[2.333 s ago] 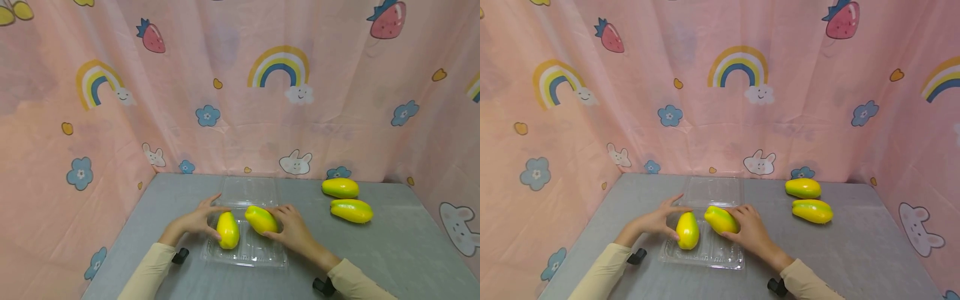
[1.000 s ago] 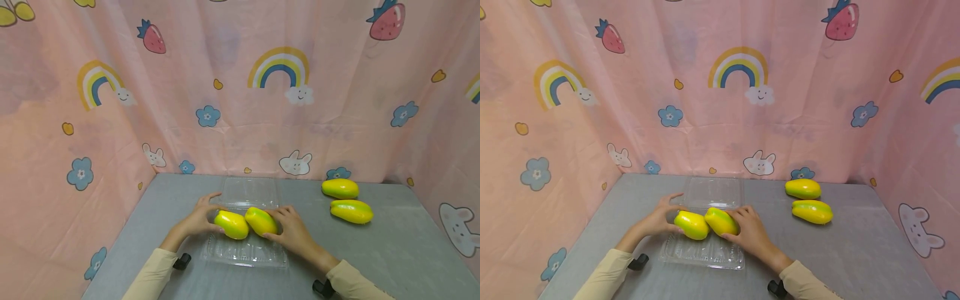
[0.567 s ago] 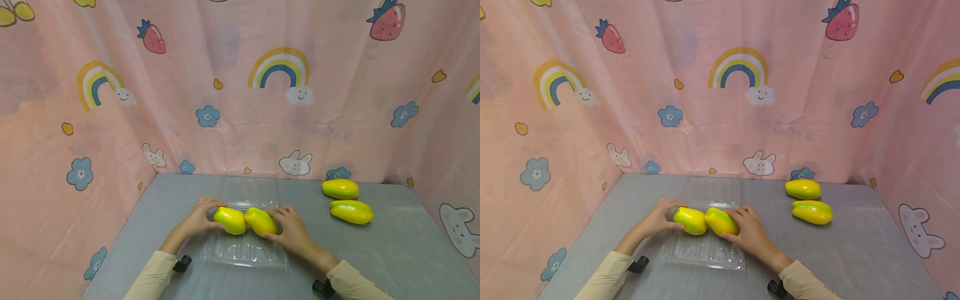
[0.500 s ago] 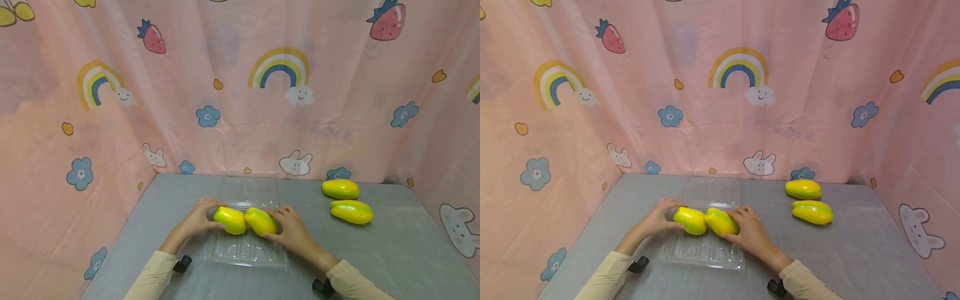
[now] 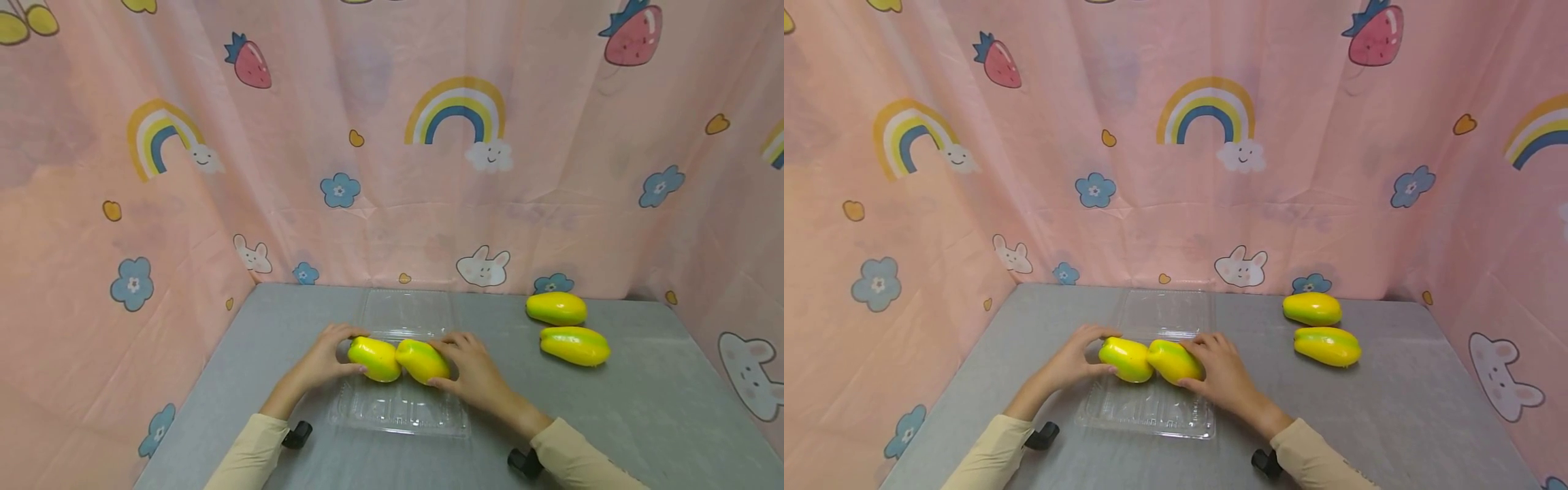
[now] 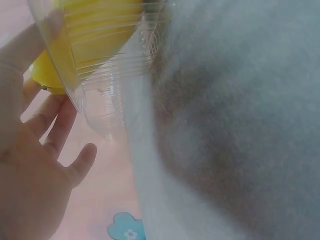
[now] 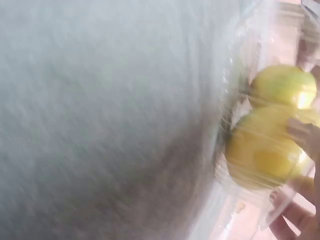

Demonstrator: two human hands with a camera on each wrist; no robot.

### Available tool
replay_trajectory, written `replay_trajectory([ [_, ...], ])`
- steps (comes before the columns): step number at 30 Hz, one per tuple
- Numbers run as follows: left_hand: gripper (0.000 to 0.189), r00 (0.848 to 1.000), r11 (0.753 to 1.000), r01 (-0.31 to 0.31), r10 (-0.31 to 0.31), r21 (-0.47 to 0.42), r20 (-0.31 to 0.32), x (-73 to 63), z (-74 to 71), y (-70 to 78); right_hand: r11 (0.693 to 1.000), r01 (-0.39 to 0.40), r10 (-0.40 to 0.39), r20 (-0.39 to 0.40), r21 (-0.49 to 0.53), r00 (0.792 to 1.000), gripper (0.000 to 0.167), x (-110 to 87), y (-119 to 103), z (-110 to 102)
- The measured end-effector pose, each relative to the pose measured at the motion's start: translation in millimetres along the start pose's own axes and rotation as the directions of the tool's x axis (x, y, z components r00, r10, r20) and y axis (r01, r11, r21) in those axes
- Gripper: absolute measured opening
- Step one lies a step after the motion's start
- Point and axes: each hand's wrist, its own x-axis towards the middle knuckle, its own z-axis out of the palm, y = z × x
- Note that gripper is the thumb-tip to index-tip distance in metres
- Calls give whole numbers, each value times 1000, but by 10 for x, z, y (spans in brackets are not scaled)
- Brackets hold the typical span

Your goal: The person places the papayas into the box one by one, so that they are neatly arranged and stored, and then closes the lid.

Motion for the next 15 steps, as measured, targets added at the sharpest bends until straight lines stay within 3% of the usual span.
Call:
replay_trajectory([
  [6, 62, 1000, 1000, -11, 11, 2, 5, -15, 9, -14, 999, 43, -44, 44, 28, 998, 69, 21, 30, -45],
  [15, 65, 999, 999, -32, 32, 8, 6, -27, 21, -30, 999, 29, -33, 86, 37, 996, 73, 17, 24, -72],
])
